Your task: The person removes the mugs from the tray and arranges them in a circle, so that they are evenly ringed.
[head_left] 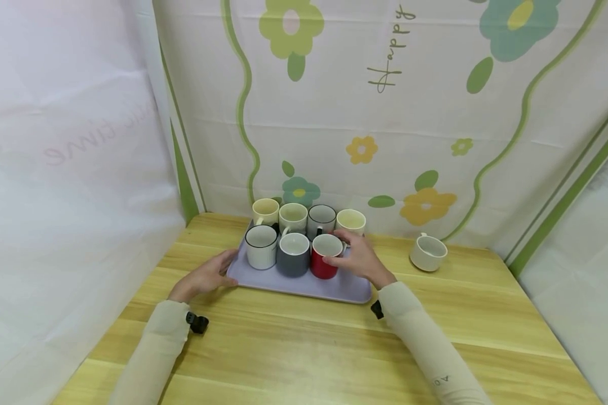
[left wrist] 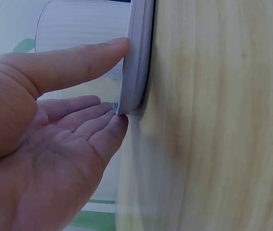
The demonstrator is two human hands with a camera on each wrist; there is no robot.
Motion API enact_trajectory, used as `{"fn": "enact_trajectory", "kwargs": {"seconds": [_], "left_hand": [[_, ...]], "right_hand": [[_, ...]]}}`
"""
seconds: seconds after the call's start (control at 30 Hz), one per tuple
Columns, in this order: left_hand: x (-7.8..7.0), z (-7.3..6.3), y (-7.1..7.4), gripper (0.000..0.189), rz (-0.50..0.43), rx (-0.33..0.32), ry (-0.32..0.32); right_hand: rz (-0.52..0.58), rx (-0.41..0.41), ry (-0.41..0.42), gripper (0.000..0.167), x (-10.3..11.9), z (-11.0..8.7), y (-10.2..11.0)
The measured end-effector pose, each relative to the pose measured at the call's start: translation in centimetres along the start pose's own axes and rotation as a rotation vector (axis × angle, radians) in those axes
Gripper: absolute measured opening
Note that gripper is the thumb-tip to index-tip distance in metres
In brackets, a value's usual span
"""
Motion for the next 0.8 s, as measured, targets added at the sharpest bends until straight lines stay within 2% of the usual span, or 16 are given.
{"fn": "enact_trajectory", "kwargs": {"seconds": [0.13, 0.37, 0.63, 0.8], "left_hand": [[0.0, 0.0, 0.0, 0.089, 0.005, 0.001, 0.004], [-0.2, 0.0, 0.0, 0.088, -0.001, -0.001, 0.009], [-0.3, -0.2, 0.0, 0.088, -0.010, -0.005, 0.010], [-0.3, -0.1, 0.0, 0.088, -0.007, -0.003, 0.006]], "right_hand": [[-0.018, -0.034, 0.017, 0.068, -0.2, 0.4, -0.6], [0.002, -0.083, -0.011, 0.071, 0.0, 0.5, -1.1], [0.061, -0.098, -0.064, 0.072, -0.4, 0.6, -1.4], [0.081, -0.106, -0.060, 0.073, -0.5, 0.4, -1.3]]}}
Point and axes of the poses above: each hand's wrist, its own z-axis towards the middle knuckle, its own y-axis out of the back of the hand, x = y × z, the point moved 3 cm from there along z, towards the middle knuckle, and after that the axes turned 10 degrees about x, right-handed, at the moved point
